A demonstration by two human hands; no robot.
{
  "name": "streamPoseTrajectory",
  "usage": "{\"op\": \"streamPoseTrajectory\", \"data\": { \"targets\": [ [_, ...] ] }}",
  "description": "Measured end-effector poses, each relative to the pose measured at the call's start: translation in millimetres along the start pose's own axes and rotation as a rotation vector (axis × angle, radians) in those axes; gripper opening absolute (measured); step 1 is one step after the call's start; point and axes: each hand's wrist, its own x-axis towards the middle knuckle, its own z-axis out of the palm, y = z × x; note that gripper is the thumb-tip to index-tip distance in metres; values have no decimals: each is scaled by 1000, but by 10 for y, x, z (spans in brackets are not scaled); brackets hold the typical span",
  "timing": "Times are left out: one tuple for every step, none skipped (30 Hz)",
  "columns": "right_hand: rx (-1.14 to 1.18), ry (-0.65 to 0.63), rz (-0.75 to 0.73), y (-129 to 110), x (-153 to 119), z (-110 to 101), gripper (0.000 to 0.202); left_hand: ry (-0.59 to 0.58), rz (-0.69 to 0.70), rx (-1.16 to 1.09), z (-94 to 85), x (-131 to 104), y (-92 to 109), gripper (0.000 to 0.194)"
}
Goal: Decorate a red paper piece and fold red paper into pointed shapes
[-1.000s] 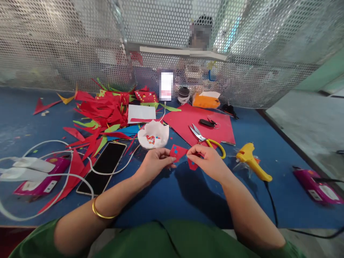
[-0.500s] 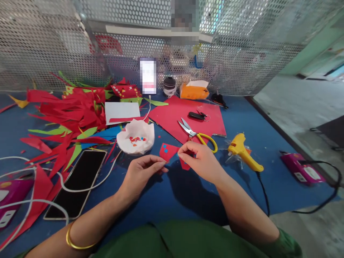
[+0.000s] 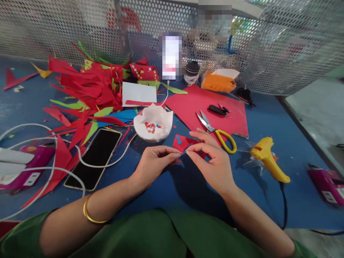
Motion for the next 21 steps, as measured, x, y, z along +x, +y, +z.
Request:
{"op": "streamPoseTrajectory", "data": {
  "targets": [
    [-13, 10, -17, -4, -10, 17, 9, -3, 4, 0, -2, -2, -2, 12],
    [-27, 19, -29, -5, -18, 31, 10, -6, 6, 2, -3, -4, -3, 12],
    [-39, 24, -35, -4, -24, 43, 10, -11, 6, 7, -4, -5, -5, 12],
    [-48, 24, -36, -2, -29, 52, 10, -14, 6, 12, -4, -6, -6, 12],
    [-53, 21, -35, 1, -33, 59, 10, -19, 5, 17, -3, -6, -7, 12],
    [-55, 17, -37, 2, -38, 67, 10, -24, 5, 20, -3, -5, -8, 11],
    [-54, 15, -41, 4, -42, 75, 10, -28, 5, 20, -4, -5, -9, 11],
    [-51, 15, -46, 4, -48, 83, 10, -32, 7, 18, -5, -5, -10, 10],
    [-46, 19, -50, 4, -54, 92, 10, -34, 9, 15, -7, -5, -11, 9],
    [-41, 27, -56, 3, -60, 102, 9, -35, 12, 13, -9, -6, -11, 9],
    [-38, 36, -63, 3, -66, 111, 9, -36, 14, 11, -11, -7, -12, 8],
    [-38, 45, -70, 2, -72, 119, 9, -35, 16, 10, -14, -8, -12, 8],
    [-43, 54, -79, 3, -77, 126, 8, -36, 16, 13, -15, -10, -12, 8],
    [-55, 64, -89, 3, -81, 131, 8, -39, 17, 17, -16, -12, -12, 8],
    [-72, 74, -100, 4, -83, 134, 8, -40, 18, 20, -17, -13, -11, 8],
    [-92, 81, -110, 6, -84, 136, 9, -42, 19, 20, -17, -15, -11, 9],
    [-108, 85, -118, 7, -84, 136, 9, -45, 20, 19, -17, -16, -10, 9],
    [-120, 88, -126, 9, -83, 135, 10, -47, 23, 16, -17, -17, -10, 10],
    [-125, 88, -133, 9, -82, 134, 10, -50, 25, 11, -18, -18, -9, 10],
    [-126, 87, -139, 10, -81, 133, 10, -55, 27, 4, -19, -18, -8, 10],
    [-124, 86, -145, 9, -82, 132, 10, -58, 27, -5, -20, -18, -8, 10]
  ]
}}
